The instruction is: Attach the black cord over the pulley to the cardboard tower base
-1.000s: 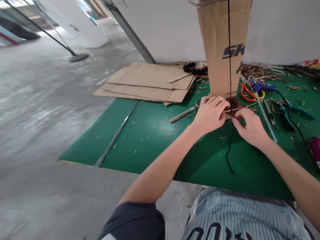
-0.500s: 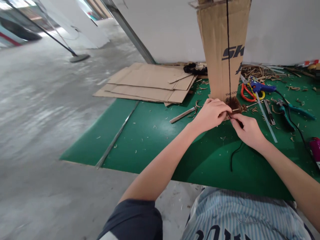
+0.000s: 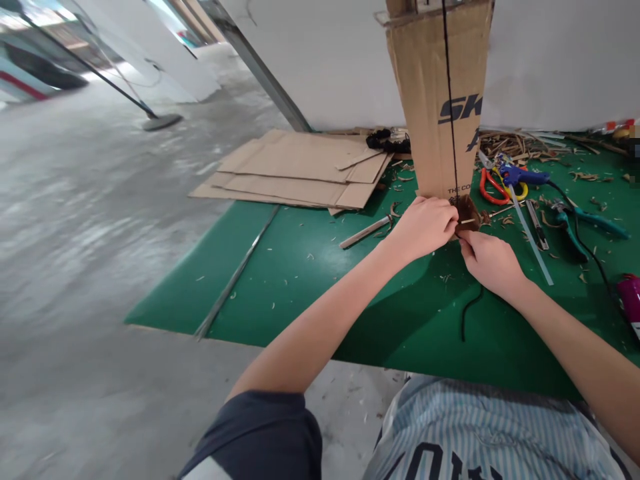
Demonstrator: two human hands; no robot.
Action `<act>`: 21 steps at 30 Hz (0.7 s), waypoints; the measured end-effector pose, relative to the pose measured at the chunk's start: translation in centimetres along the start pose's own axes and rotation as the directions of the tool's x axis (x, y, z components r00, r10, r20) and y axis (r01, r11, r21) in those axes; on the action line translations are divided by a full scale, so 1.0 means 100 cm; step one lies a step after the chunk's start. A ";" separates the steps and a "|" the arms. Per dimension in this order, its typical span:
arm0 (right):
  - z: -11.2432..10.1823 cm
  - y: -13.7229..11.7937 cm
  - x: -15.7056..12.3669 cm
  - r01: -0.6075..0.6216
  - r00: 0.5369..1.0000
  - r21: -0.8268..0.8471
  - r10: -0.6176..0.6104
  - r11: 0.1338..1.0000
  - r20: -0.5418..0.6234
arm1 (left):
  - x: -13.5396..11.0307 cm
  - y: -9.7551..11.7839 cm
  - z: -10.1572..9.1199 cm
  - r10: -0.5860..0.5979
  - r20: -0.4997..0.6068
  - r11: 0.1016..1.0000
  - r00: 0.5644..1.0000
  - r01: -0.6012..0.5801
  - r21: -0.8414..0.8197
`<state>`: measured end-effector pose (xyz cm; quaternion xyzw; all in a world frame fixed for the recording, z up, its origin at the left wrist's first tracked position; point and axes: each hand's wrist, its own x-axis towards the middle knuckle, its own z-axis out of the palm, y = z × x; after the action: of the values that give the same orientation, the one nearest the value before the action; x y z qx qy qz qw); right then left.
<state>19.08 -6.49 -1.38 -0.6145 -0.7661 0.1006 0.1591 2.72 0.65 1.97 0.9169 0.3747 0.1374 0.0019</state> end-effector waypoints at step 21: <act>0.001 -0.015 0.020 -0.167 0.985 -0.242 0.173 0.956 0.003 | 0.001 -0.004 -0.002 -0.004 0.113 0.993 0.994 0.018 -0.117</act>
<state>17.29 -4.87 -0.76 -0.6915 -0.7190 0.0276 0.0650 2.48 0.96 2.19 0.9194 0.3703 0.1076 0.0778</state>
